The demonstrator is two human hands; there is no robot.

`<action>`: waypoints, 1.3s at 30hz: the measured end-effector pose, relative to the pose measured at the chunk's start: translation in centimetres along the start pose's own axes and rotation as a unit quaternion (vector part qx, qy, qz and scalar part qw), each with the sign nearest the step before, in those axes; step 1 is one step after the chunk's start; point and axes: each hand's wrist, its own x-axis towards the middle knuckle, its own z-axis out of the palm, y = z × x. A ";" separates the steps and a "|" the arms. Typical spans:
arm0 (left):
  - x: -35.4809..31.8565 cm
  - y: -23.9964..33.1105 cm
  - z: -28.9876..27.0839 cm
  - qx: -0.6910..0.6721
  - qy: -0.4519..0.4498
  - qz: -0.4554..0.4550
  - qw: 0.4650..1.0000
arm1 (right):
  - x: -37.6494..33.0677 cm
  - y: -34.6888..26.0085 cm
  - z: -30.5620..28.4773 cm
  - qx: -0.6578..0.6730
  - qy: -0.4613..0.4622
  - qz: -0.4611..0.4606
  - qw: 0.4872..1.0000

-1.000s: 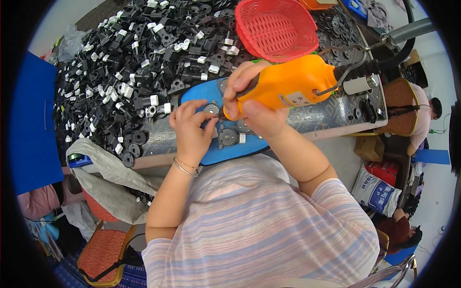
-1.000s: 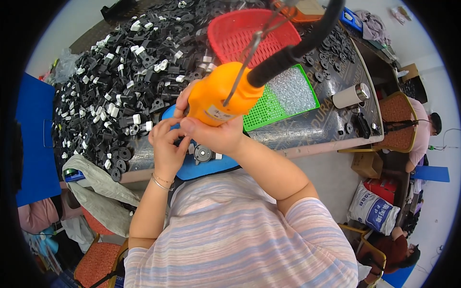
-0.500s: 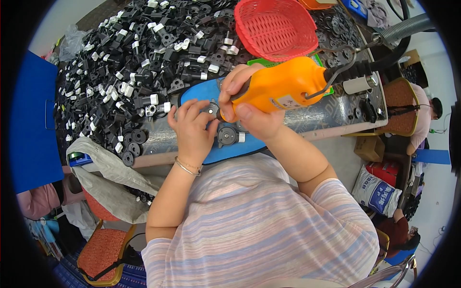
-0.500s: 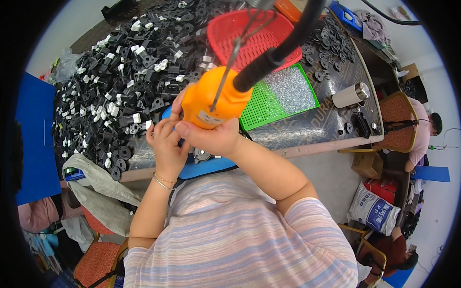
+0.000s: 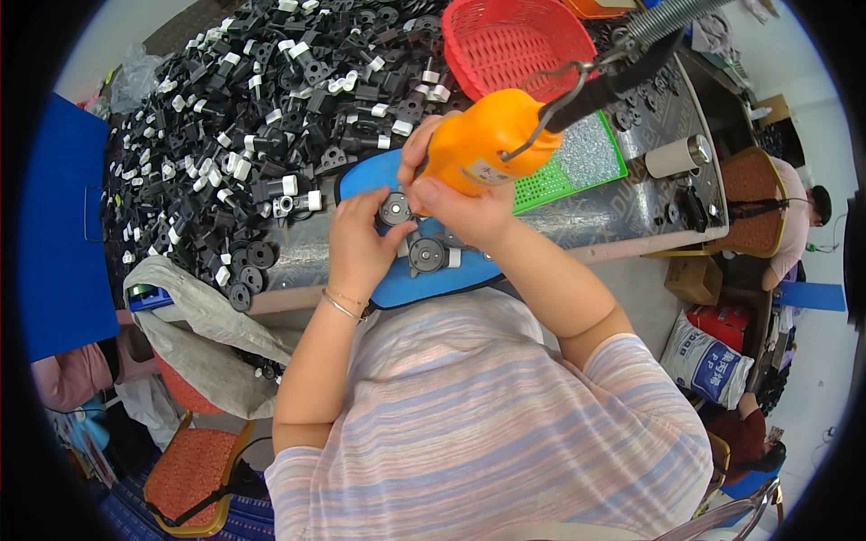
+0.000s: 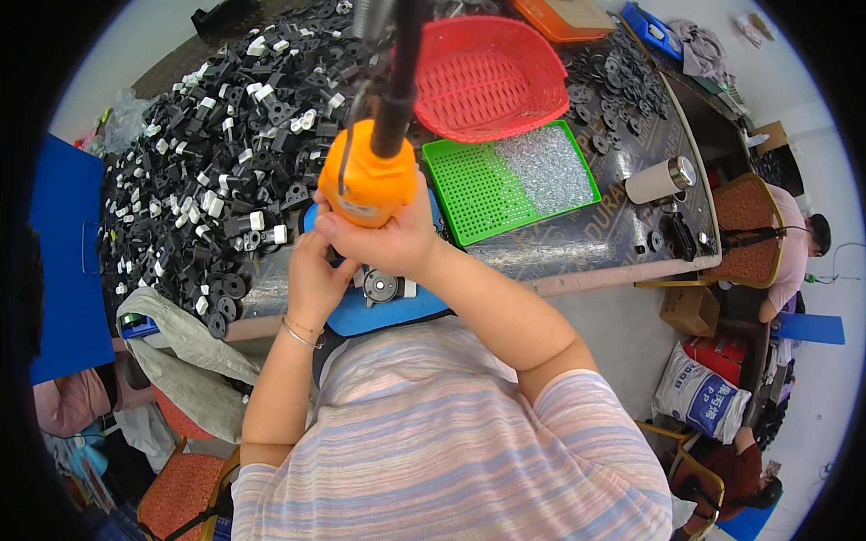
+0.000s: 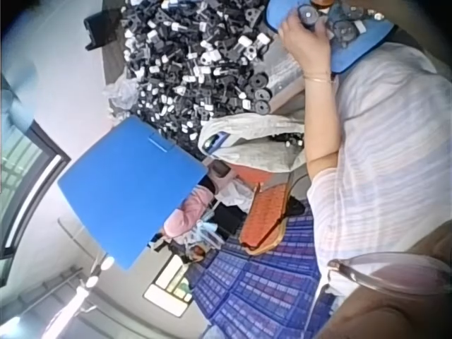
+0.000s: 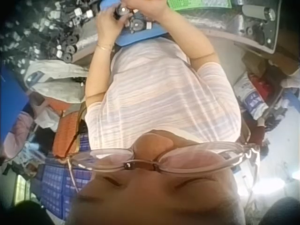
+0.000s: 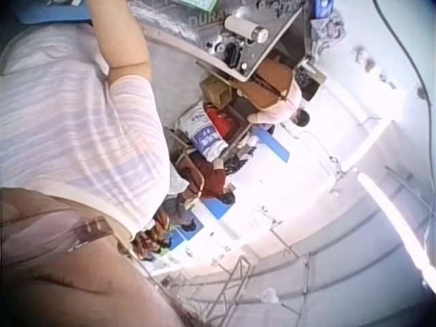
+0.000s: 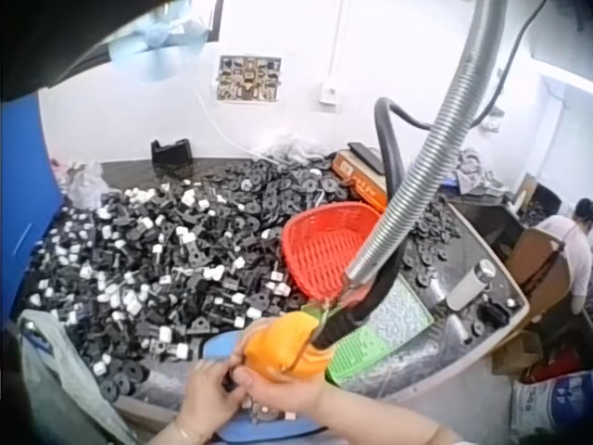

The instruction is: The recorder is assembling small mechanical toy components using an electric screwdriver at a workbench.

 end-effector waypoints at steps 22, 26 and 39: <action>0.2 0.3 0.0 -0.027 -0.001 -0.015 1.000 | -1.1 -6.9 -7.4 -0.054 0.088 -0.142 0.984; 0.3 0.3 -0.3 -0.029 -0.016 -0.039 0.999 | -3.9 -7.5 -11.5 -0.128 0.210 -0.116 0.962; 0.2 0.5 -0.2 -0.025 -0.014 -0.045 0.999 | -5.4 -6.9 -12.6 -0.145 0.242 -0.094 0.955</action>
